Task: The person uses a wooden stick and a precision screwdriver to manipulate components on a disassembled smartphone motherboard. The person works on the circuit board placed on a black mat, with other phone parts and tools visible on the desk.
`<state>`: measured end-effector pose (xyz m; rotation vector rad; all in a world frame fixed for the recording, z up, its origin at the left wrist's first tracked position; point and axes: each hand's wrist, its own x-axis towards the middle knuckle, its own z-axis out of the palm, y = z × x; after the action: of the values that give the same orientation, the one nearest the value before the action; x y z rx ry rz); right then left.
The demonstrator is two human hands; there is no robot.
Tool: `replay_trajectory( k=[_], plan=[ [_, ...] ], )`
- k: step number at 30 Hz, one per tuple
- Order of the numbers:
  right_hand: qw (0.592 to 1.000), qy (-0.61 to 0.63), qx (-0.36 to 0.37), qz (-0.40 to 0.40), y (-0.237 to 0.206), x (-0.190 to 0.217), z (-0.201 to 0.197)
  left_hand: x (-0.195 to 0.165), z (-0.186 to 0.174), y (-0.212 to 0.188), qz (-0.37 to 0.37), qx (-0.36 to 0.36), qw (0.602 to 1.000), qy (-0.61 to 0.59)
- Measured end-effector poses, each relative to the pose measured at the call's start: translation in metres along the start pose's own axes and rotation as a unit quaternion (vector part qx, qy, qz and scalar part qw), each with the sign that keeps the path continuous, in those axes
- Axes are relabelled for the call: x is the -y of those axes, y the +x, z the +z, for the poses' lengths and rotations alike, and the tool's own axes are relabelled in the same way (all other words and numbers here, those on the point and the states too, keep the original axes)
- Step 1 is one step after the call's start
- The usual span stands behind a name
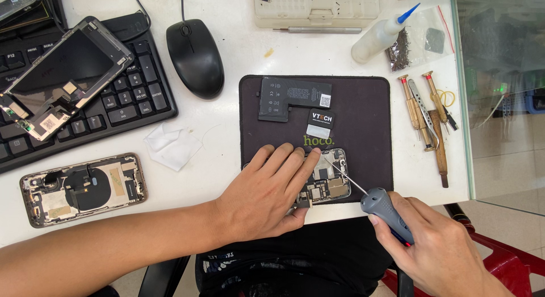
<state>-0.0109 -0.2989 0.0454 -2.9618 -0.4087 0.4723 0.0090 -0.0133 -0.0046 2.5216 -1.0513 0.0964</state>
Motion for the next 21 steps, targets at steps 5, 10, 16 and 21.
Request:
replay_trajectory(
  k=[5, 10, 16, 21],
  plan=[
    [0.999, 0.006, -0.024, -0.022, -0.0015, -0.002, 0.0009, 0.0, -0.0002, 0.0, -0.001, -0.003, 1.0, 0.003],
    [1.0, 0.0, -0.001, 0.002, -0.0014, -0.002, 0.0002, 0.0, 0.0001, 0.0005, -0.001, 0.002, 1.0, -0.002],
    [1.0, -0.005, 0.003, 0.003, -0.0027, -0.0039, 0.0014, 0.0004, 0.0002, 0.0006, -0.001, 0.0, 1.0, 0.001],
    [1.0, -0.006, -0.022, -0.021, -0.0059, -0.0046, 0.0024, 0.0003, 0.0002, 0.0001, -0.001, 0.006, 1.0, -0.004]
  ],
)
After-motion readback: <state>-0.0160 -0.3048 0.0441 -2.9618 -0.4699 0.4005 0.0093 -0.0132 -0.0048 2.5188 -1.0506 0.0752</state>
